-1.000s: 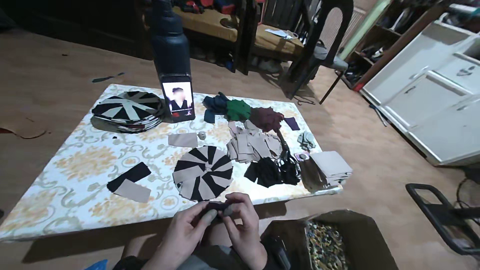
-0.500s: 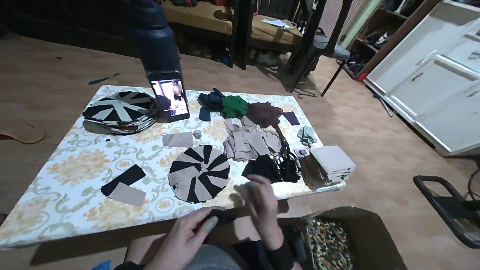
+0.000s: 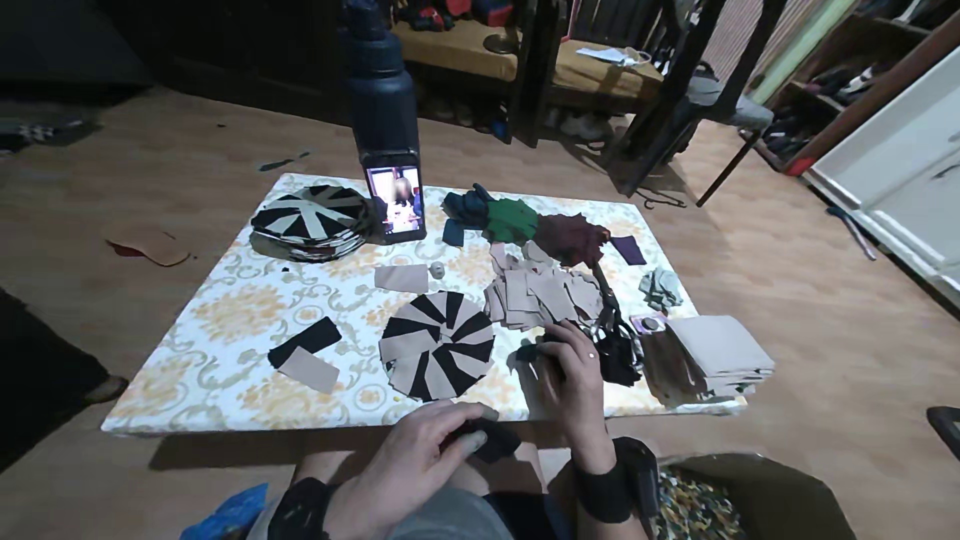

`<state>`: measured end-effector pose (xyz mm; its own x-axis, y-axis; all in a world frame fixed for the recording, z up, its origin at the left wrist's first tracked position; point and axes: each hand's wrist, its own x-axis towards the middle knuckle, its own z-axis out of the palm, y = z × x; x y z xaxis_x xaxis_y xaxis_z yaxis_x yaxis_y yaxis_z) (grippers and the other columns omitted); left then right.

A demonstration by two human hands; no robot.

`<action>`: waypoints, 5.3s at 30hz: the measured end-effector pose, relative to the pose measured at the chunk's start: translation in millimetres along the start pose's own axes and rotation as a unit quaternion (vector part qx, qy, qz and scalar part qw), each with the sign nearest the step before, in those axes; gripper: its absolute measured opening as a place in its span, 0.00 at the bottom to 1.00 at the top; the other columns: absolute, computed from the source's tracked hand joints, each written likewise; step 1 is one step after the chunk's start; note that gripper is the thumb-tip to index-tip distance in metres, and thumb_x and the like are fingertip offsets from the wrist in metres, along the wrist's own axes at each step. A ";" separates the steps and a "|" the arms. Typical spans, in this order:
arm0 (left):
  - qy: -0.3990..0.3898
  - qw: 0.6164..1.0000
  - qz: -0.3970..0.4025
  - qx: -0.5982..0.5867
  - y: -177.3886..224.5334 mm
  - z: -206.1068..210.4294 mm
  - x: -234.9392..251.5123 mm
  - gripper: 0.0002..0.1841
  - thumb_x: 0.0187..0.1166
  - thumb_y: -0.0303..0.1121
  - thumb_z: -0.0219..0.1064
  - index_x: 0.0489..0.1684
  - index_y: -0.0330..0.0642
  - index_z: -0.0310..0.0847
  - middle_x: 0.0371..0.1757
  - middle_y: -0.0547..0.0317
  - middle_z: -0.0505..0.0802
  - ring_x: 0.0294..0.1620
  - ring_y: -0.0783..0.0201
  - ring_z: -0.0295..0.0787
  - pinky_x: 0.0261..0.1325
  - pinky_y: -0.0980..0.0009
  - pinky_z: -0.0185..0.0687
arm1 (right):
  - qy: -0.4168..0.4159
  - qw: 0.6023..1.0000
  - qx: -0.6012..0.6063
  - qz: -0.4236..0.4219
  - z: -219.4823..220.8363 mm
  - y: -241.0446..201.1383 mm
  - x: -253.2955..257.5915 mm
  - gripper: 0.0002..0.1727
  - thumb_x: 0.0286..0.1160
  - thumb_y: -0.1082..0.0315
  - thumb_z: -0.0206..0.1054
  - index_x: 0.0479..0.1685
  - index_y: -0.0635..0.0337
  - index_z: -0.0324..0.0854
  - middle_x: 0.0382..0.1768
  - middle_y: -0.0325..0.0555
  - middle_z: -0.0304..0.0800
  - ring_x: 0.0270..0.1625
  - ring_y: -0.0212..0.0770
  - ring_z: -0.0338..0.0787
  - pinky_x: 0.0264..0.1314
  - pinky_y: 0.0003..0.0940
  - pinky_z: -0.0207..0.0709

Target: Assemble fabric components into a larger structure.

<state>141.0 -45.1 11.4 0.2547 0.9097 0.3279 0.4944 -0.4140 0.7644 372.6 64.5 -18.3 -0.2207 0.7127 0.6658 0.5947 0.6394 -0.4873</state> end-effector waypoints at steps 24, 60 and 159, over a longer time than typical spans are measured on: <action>-0.027 0.999 0.037 -0.016 24.2 34.6 109.0 0.23 0.89 0.52 0.55 0.57 0.44 0.90 0.58 0.57 0.93 0.65 0.60 0.85 0.69 0.50 0.75 | 0.095 0.879 0.415 0.215 -35.0 -38.0 -29.2 0.12 0.76 0.79 0.63 0.55 0.65 0.78 0.38 0.35 0.92 0.37 0.25 0.90 0.43 0.23 0.86; -0.111 0.990 0.001 0.091 -0.7 1.0 63.7 0.11 0.83 0.38 0.64 0.53 0.49 0.91 0.41 0.57 0.95 0.38 0.55 0.94 0.42 0.46 0.88 | 0.019 0.858 0.443 0.261 5.1 -71.9 -78.1 0.24 0.72 0.81 0.68 0.68 0.74 0.70 0.49 0.49 0.91 0.34 0.31 0.91 0.37 0.28 0.89; 0.149 0.954 -0.194 0.170 -81.6 -87.6 5.0 0.17 0.88 0.44 0.60 0.71 0.54 0.81 0.51 0.57 0.90 0.36 0.57 0.89 0.35 0.52 0.83 | -0.291 0.908 0.262 0.152 89.8 -96.4 65.7 0.12 0.71 0.76 0.72 0.53 0.65 0.84 0.40 0.42 0.92 0.34 0.30 0.92 0.38 0.25 0.89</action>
<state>29.2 -4.0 -0.7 -0.2262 0.9444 0.2386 0.7572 0.0164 0.6529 231.3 75.5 21.8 -0.5693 0.8134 0.1193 0.2804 0.3285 -0.9019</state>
